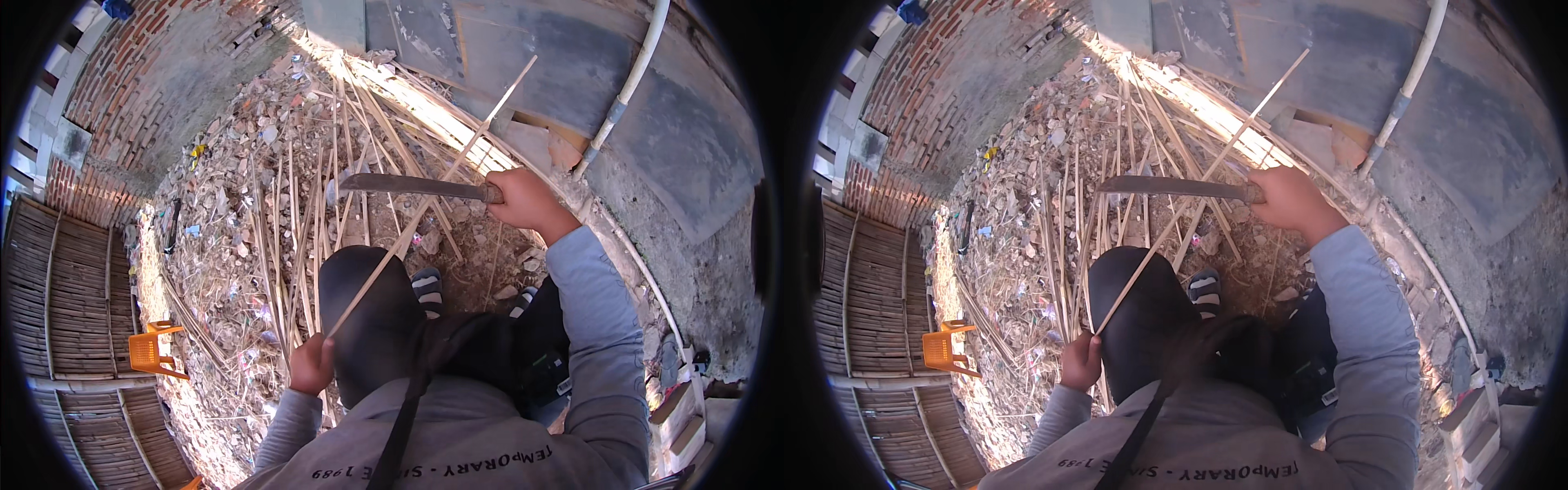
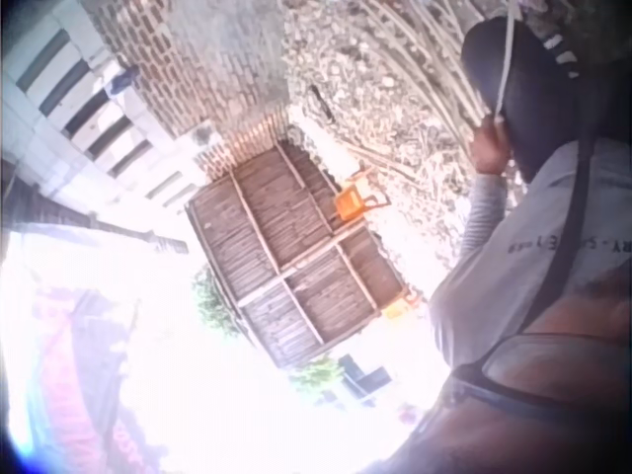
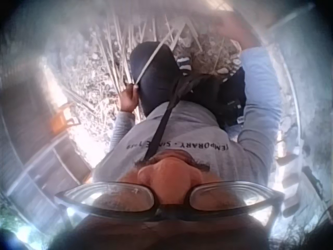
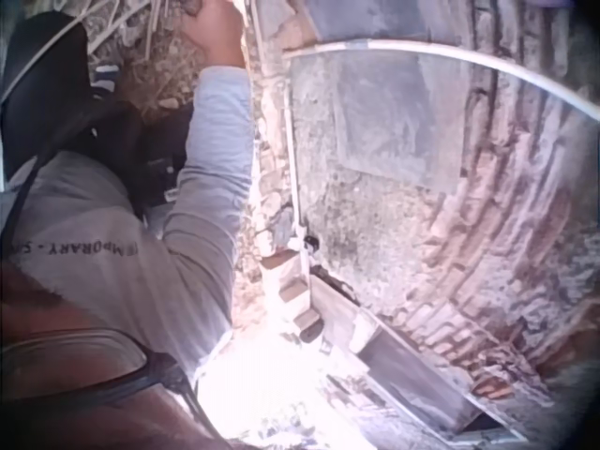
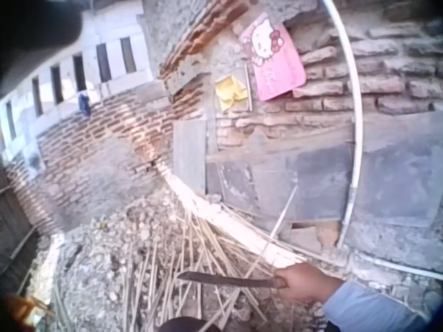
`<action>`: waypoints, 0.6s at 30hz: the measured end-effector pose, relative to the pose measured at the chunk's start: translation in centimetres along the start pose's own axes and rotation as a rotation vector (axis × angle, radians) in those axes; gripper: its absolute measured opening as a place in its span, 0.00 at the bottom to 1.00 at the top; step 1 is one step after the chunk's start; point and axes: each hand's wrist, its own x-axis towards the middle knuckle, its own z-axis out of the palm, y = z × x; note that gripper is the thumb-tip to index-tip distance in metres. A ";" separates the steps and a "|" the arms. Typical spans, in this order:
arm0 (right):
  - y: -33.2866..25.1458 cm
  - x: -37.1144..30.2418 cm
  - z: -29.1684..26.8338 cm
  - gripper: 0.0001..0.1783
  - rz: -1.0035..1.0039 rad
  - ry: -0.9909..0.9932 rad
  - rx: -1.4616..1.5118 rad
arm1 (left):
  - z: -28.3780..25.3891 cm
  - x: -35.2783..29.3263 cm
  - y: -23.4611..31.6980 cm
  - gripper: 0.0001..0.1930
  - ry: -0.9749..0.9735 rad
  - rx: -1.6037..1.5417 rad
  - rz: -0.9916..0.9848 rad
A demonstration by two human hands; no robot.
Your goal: The person strips thin layers from a bamboo pole using a knife, working outdoors over a pile of bamboo debris.
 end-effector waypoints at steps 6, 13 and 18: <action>-3.3 -0.1 -0.3 0.17 0.039 -0.163 -0.046 | -0.4 0.0 0.8 0.20 -0.006 -0.028 -0.014; -2.0 0.3 0.1 0.15 0.052 -0.301 0.000 | -0.8 0.2 0.8 0.20 -0.006 0.041 0.024; -2.3 -0.7 0.1 0.16 0.048 -0.206 0.054 | -0.4 0.1 0.9 0.20 0.004 0.046 0.019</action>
